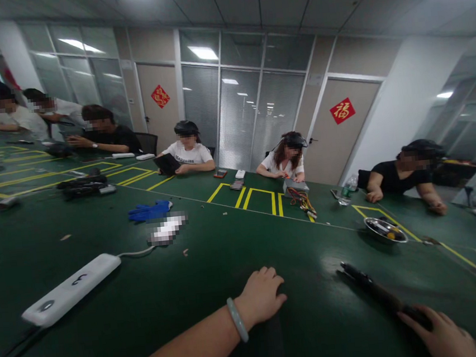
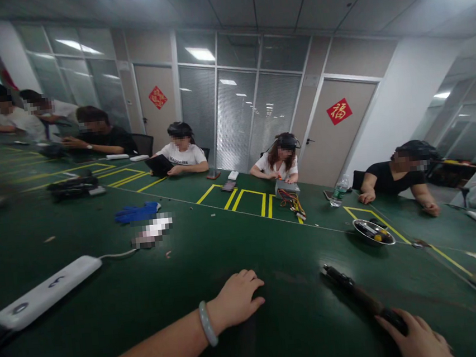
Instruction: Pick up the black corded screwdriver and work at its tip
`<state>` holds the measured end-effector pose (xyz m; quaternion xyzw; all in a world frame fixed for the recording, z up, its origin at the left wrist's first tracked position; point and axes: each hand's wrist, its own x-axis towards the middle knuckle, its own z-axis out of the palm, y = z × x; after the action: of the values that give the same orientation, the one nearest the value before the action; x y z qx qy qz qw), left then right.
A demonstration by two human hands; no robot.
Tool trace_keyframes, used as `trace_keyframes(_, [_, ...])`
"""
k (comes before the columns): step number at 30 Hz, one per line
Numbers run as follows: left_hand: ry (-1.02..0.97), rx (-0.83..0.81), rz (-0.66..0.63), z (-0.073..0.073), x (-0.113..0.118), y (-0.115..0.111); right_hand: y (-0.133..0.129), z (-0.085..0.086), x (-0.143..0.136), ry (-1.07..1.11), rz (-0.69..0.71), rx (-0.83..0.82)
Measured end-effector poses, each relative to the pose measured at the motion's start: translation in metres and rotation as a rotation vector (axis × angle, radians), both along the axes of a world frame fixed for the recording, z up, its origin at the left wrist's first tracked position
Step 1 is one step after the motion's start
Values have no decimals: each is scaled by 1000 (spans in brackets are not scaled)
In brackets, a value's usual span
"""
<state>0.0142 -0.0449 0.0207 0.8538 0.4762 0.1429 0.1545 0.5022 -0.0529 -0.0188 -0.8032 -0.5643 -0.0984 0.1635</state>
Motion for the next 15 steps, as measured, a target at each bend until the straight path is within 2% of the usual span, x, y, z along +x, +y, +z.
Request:
trace_keyframes(4, [-108, 58, 14, 14, 6, -4, 8, 7, -95, 129, 147, -109])
trace_keyframes(8, [-193, 206, -44, 23, 7, -3, 15, 20, -207, 181, 338, -109])
trace_keyframes(12, [-125, 199, -122, 13, -4, 9, 20, 29, -296, 234, 494, -104])
trace_keyframes(15, [-84, 168, -105, 3, -14, 19, 24, 29, -333, 287, 583, -118])
